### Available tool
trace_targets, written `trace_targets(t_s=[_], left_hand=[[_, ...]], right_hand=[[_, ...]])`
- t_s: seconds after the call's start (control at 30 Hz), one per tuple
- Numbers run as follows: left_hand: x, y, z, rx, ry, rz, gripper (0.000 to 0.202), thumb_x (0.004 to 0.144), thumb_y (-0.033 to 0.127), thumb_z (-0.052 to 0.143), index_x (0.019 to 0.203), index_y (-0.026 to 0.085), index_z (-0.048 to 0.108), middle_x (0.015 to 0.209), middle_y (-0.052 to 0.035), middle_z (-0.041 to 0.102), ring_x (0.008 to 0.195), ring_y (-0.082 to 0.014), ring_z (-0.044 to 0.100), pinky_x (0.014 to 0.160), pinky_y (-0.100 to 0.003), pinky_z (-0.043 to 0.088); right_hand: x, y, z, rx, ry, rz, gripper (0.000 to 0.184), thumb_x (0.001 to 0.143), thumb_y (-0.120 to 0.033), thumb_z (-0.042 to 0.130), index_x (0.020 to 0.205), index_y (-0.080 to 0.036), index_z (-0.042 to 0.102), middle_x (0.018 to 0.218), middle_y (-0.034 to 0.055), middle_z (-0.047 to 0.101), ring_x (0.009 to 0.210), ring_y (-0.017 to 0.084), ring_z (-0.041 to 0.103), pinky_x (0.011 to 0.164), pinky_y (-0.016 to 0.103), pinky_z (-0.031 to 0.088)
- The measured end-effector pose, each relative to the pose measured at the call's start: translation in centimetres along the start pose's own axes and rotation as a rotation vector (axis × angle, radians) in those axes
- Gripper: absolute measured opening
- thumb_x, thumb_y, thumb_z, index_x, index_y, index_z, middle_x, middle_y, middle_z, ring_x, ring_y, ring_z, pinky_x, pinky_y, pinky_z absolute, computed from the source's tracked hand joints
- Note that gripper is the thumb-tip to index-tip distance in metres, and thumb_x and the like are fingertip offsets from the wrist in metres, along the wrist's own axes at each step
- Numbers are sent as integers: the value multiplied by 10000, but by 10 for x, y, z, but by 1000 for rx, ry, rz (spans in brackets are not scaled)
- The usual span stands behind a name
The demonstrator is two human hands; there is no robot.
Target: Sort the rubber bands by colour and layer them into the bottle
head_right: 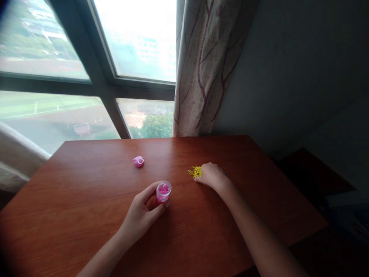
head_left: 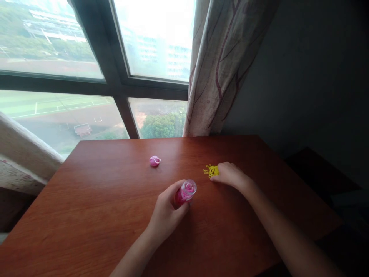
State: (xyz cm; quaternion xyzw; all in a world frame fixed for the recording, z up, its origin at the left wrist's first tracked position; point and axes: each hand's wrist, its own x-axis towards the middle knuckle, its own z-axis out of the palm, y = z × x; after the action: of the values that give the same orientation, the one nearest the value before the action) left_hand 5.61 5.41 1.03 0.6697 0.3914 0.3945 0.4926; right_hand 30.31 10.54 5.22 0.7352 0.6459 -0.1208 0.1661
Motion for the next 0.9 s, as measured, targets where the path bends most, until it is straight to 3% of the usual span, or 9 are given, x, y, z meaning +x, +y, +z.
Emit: trace_targets(t_s=[0.17, 0.33, 0.6, 0.9], left_hand=[[-1, 1, 1, 19, 16, 18, 358, 794, 176, 649, 1152, 182, 635, 1118, -77, 700, 1012, -216, 667, 907, -302, 522], [-1, 1, 1, 69, 24, 40, 371, 785, 162, 646, 1154, 198, 635, 1105, -59, 709, 1011, -212, 671, 909, -302, 523], [-2, -2, 2, 108, 8, 49, 370, 805, 159, 625, 1174, 185, 616, 1134, -78, 698, 1047, -222, 659, 937, -330, 519], [-1, 3, 1, 123, 16, 89, 385, 788, 125, 629, 1165, 204, 622, 1137, -52, 700, 1054, -208, 657, 935, -301, 505]], right_hand=[[3, -1, 2, -19, 4, -19, 304, 826, -325, 616, 998, -102, 730, 1021, 208, 713, 955, 331, 691, 745, 318, 489], [6, -4, 2, -38, 10, -27, 276, 834, -212, 575, 1027, -82, 725, 1025, 228, 708, 958, 326, 690, 769, 320, 489], [7, -4, -1, -47, 36, -88, 234, 846, -185, 567, 989, -103, 733, 1020, 198, 713, 967, 292, 682, 800, 289, 460], [-2, 15, 12, 40, 123, -166, 188, 842, -240, 555, 861, -155, 723, 881, 107, 730, 813, 217, 679, 640, 242, 371]])
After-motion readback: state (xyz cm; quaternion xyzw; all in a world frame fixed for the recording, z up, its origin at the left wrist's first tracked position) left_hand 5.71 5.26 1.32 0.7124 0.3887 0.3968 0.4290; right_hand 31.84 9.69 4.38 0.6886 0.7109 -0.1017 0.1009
